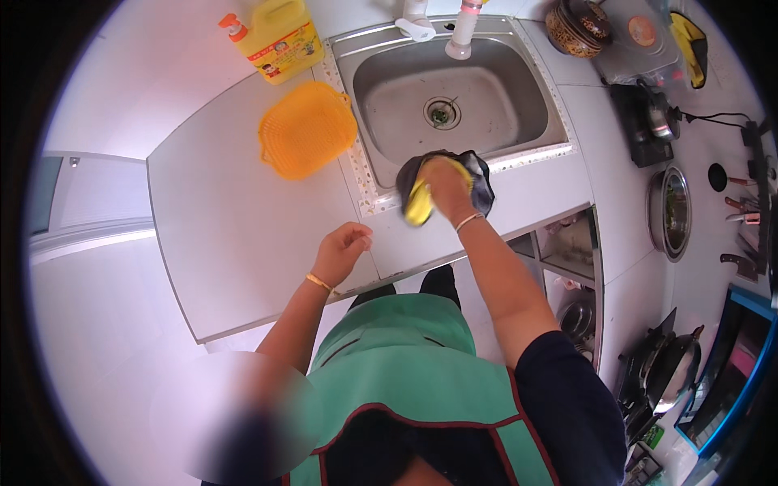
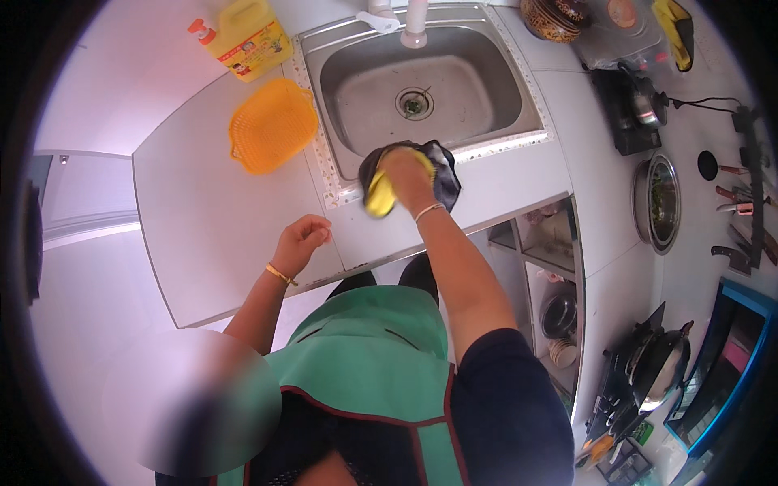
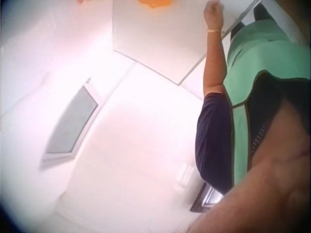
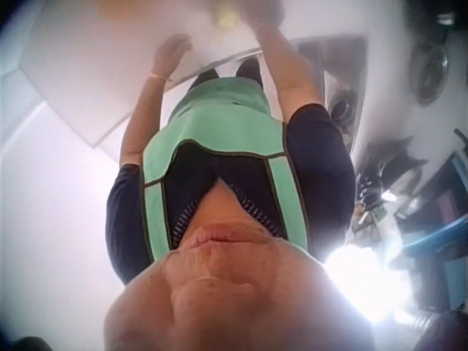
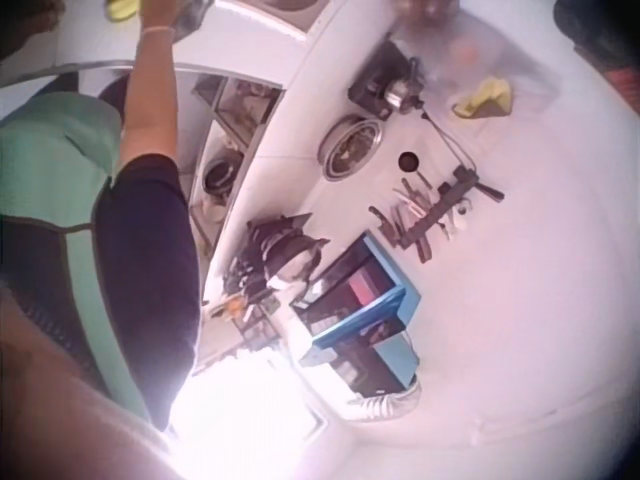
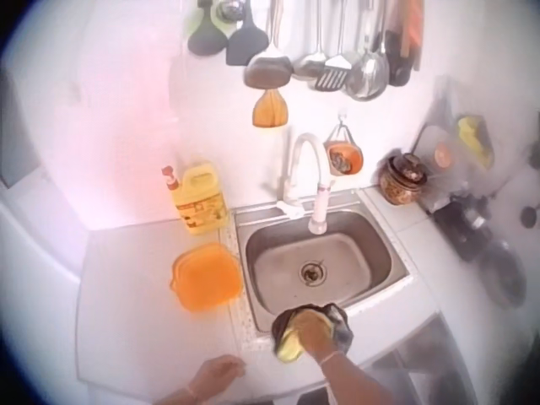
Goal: The person washes a wok and a small plastic basket in a sink using a cloth, then places the wok onto a stove, turns on a range hood, and wipes the kitchen counter with the cloth.
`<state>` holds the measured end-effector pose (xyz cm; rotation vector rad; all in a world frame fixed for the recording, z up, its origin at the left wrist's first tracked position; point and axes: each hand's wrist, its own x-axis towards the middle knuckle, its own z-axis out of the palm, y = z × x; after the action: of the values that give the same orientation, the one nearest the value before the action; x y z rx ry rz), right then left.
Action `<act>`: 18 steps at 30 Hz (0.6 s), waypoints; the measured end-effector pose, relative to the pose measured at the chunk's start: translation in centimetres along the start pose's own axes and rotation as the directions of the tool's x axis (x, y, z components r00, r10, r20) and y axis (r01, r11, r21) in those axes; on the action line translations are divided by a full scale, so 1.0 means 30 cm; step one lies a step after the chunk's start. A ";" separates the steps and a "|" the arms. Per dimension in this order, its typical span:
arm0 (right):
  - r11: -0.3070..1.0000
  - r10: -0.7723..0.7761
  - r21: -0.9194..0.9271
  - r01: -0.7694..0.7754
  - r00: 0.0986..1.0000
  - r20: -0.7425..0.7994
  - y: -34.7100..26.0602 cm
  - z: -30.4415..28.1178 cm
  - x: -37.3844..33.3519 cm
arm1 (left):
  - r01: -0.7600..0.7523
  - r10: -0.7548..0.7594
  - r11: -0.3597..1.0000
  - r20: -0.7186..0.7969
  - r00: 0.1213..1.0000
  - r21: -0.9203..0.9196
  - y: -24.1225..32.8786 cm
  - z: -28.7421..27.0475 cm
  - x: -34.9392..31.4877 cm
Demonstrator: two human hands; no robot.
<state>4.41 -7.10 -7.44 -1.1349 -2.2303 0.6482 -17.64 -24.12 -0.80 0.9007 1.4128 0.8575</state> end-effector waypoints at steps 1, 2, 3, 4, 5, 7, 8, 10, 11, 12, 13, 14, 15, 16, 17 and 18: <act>0.928 0.329 0.253 -0.274 0.922 -0.206 0.028 -0.010 0.015 | 0.033 -0.032 0.999 0.025 0.999 -0.035 0.003 -0.004 0.032; 0.882 0.448 0.325 -0.340 0.819 -0.358 0.051 -0.050 0.040 | 0.014 -0.013 0.999 0.024 1.000 -0.032 0.024 -0.009 0.074; 0.789 0.538 0.494 -0.365 0.798 -0.270 -0.026 -0.090 0.064 | 0.082 -0.122 0.910 -0.074 0.990 -0.407 0.039 -0.032 0.103; 0.778 0.535 0.495 -0.388 0.822 -0.196 -0.132 -0.135 0.063 | 0.093 -0.251 0.678 -0.111 0.962 -0.729 0.057 -0.055 0.134; 0.772 0.528 0.487 -0.409 0.839 -0.133 -0.222 -0.171 0.046 | 0.080 -0.234 0.678 -0.112 0.966 -0.731 0.091 -0.075 0.183; 0.763 0.532 0.507 -0.402 0.836 -0.137 -0.325 -0.197 -0.001 | 0.023 -0.641 0.352 -0.223 0.734 -0.936 0.170 -0.102 0.303; 0.606 0.593 0.693 -0.390 0.803 -0.067 -0.328 -0.188 -0.025 | 0.015 -0.624 0.355 -0.226 0.748 -0.935 0.159 -0.127 0.359; 0.395 0.618 0.843 -0.365 0.785 0.050 -0.365 -0.165 -0.070 | -0.273 -0.470 0.413 -0.459 0.754 -0.869 0.038 -0.222 0.407; 0.171 0.643 0.945 -0.279 0.758 0.107 -0.371 -0.196 -0.090 | -0.269 -0.466 0.411 -0.454 0.759 -0.871 0.036 -0.226 0.396; -0.058 0.652 0.985 -0.163 0.741 0.161 -0.403 -0.250 -0.092 | -0.120 -0.424 0.376 -0.286 0.859 -0.919 0.054 -0.217 0.375; -0.049 0.653 0.987 -0.150 0.743 0.145 -0.445 -0.304 -0.101 | 0.037 -0.373 0.352 -0.104 0.922 -0.935 0.070 -0.202 0.349; -0.010 0.592 0.992 -0.128 0.798 0.109 -0.540 -0.379 -0.097 | 0.192 -0.273 0.274 0.115 0.955 -0.942 0.112 -0.159 0.300; 0.029 0.529 0.994 -0.101 0.846 0.070 -0.599 -0.419 -0.098 | 0.359 -0.156 0.216 0.330 0.931 -0.908 0.161 -0.090 0.235; 0.561 0.335 0.827 -0.023 0.921 -0.201 -0.632 -0.406 -0.086 | 0.353 -0.204 0.295 0.302 0.931 -0.888 0.194 0.008 0.182; 0.907 0.026 0.405 0.114 0.945 -0.325 -0.661 -0.399 -0.069 | 0.344 -0.247 0.372 0.265 0.932 -0.862 0.229 0.102 0.131; 0.968 -0.155 0.144 0.204 0.943 -0.293 -0.680 -0.445 -0.037 | 0.374 -0.219 0.359 0.312 0.925 -0.855 0.287 0.163 0.068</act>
<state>2.19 -16.53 14.95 -0.8645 -1.9661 0.5546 -12.46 -18.62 5.93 -0.1741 0.7032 1.0585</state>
